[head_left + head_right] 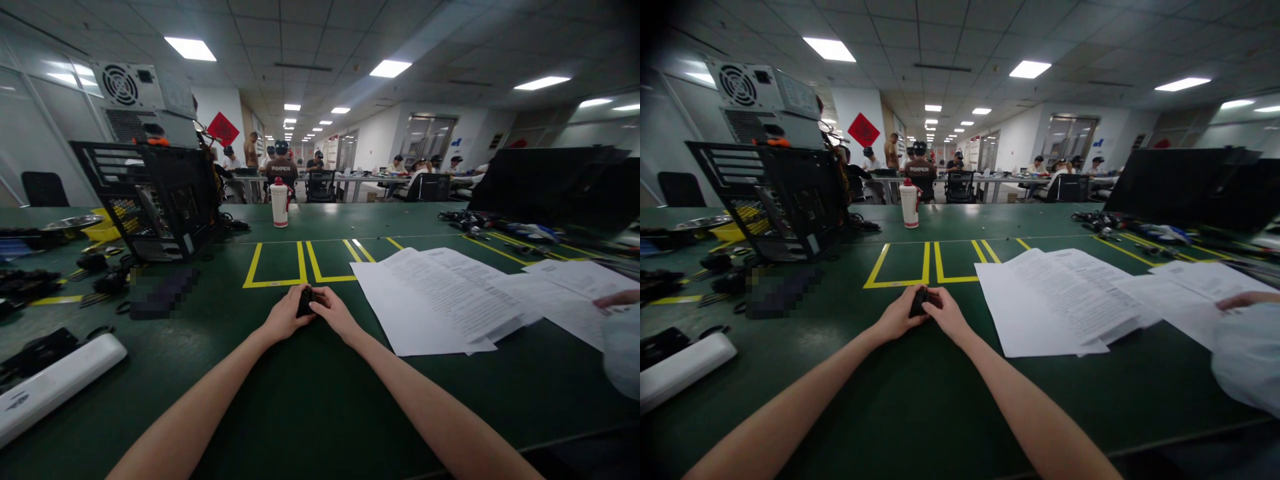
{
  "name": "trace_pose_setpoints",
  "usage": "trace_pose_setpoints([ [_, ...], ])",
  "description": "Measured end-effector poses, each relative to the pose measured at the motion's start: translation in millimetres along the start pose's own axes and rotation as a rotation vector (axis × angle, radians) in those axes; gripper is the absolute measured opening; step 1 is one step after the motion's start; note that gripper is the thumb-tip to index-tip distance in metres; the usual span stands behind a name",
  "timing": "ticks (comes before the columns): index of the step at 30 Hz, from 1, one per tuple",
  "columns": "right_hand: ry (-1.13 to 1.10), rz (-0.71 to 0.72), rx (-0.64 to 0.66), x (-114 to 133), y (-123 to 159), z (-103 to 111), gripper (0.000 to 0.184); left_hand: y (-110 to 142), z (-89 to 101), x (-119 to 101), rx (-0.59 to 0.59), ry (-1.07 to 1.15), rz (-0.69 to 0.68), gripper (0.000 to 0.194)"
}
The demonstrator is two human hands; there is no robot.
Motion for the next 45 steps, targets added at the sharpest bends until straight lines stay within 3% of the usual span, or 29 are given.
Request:
trace_pose_setpoints([
  [6,-0.061,0.03,0.003,5.9,1.5,-0.2,0.013,0.4,0.6,0.6,0.009,0.012,0.006,0.061],
  [11,-0.008,-0.039,-0.044,-2.6,-2.3,4.9,0.031,0.1,-0.1,2.0,0.009,0.019,0.013,0.061],
  [14,0.0,-0.067,0.001,-6.7,-2.3,1.7,0.03,0.4,-0.2,2.4,0.015,0.018,0.023,0.062],
  [21,-0.057,0.044,-0.006,5.6,-0.6,1.4,0.016,1.6,2.6,-2.7,0.042,0.028,0.049,0.059],
  [28,0.002,0.14,-0.026,14.2,-0.4,1.6,0.037,0.2,1.2,0.0,0.015,0.012,0.034,0.06],
  [31,0.113,0.17,-0.071,16.3,1.1,4.4,0.036,0.2,0.5,0.6,0.024,0.02,0.041,0.061],
  [34,0.162,0.153,-0.104,16.5,2.5,7.1,0.024,0.4,0.9,1.1,0.029,0.038,0.052,0.059],
  [39,0.06,0.054,0.013,13.5,4.6,-2.2,0.013,0.0,-0.4,2.7,0.036,0.056,0.043,0.061],
  [45,0.058,0.061,0.009,20.6,7.9,-2.0,0.028,0.1,-0.3,3.1,0.056,0.058,0.081,0.061],
])
Point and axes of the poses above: each hand's wrist, its own y-axis away from the middle knuckle, its own z-axis out of the back of the hand, x = y × z, the point moved 9 cm from there along -y, towards the middle knuckle, and after that the axes turned 1 degree about -x, right-handed, at the moved point
